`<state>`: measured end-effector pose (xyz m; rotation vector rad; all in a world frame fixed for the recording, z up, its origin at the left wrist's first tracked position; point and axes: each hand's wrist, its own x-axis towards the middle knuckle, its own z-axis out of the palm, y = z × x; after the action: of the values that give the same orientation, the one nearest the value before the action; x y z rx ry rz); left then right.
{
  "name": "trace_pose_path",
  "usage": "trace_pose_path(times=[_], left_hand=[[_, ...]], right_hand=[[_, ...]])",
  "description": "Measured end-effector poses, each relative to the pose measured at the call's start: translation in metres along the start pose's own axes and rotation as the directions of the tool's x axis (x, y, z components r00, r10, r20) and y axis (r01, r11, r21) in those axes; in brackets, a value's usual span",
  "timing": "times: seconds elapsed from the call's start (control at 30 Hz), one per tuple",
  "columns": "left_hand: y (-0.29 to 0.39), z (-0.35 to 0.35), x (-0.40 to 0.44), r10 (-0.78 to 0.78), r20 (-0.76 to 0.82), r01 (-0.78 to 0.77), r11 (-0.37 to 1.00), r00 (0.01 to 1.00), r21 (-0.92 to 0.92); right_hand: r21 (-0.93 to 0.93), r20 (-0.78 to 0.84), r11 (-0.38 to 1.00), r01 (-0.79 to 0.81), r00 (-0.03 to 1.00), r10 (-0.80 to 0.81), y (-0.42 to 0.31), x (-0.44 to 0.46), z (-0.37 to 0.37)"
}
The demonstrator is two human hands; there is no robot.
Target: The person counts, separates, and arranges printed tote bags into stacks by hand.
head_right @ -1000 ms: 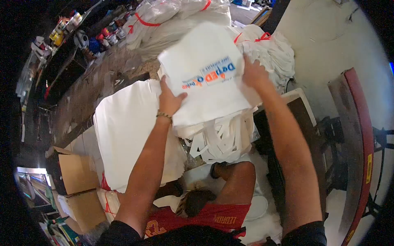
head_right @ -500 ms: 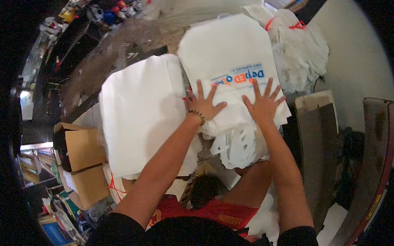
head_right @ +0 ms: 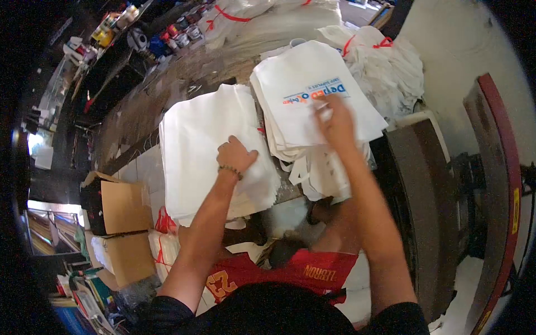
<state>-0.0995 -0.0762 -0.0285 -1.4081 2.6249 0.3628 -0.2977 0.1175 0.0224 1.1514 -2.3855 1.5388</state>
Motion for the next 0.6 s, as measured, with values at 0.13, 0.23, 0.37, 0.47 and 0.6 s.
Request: trace_pose_path(times=[0.13, 0.23, 0.37, 0.47, 0.6], left_hand=[[-0.089, 0.016, 0.038, 0.219, -0.398, -0.283, 0.953, 0.891, -0.112], [-0.128, -0.044, -0.004, -0.067, 0.094, 0.113, 0.417, 0.993, -0.902], [-0.15, -0.038, -0.034, -0.003, -0.005, -0.004, 0.195, 1.0, -0.981], [-0.134, -0.042, -0.036, -0.124, 0.008, 0.055, 0.382, 0.992, -0.923], [-0.123, -0.027, -0.013, -0.174, -0.103, -0.038, 0.34, 0.979, -0.94]], right_hand=[[0.192, 0.452, 0.969, -0.157, 0.891, 0.055, -0.045, -0.111, 0.073], [0.176, 0.38, 0.971, -0.162, 0.921, 0.085, -0.039, -0.153, 0.112], [0.053, 0.293, 0.971, -0.235, 0.933, 0.209, -0.033, -0.154, 0.143], [0.041, 0.334, 0.951, -0.305, 0.902, 0.275, -0.035, -0.143, 0.154], [0.273, 0.28, 0.908, -0.318, 0.929, 0.241, -0.064, -0.136, 0.159]])
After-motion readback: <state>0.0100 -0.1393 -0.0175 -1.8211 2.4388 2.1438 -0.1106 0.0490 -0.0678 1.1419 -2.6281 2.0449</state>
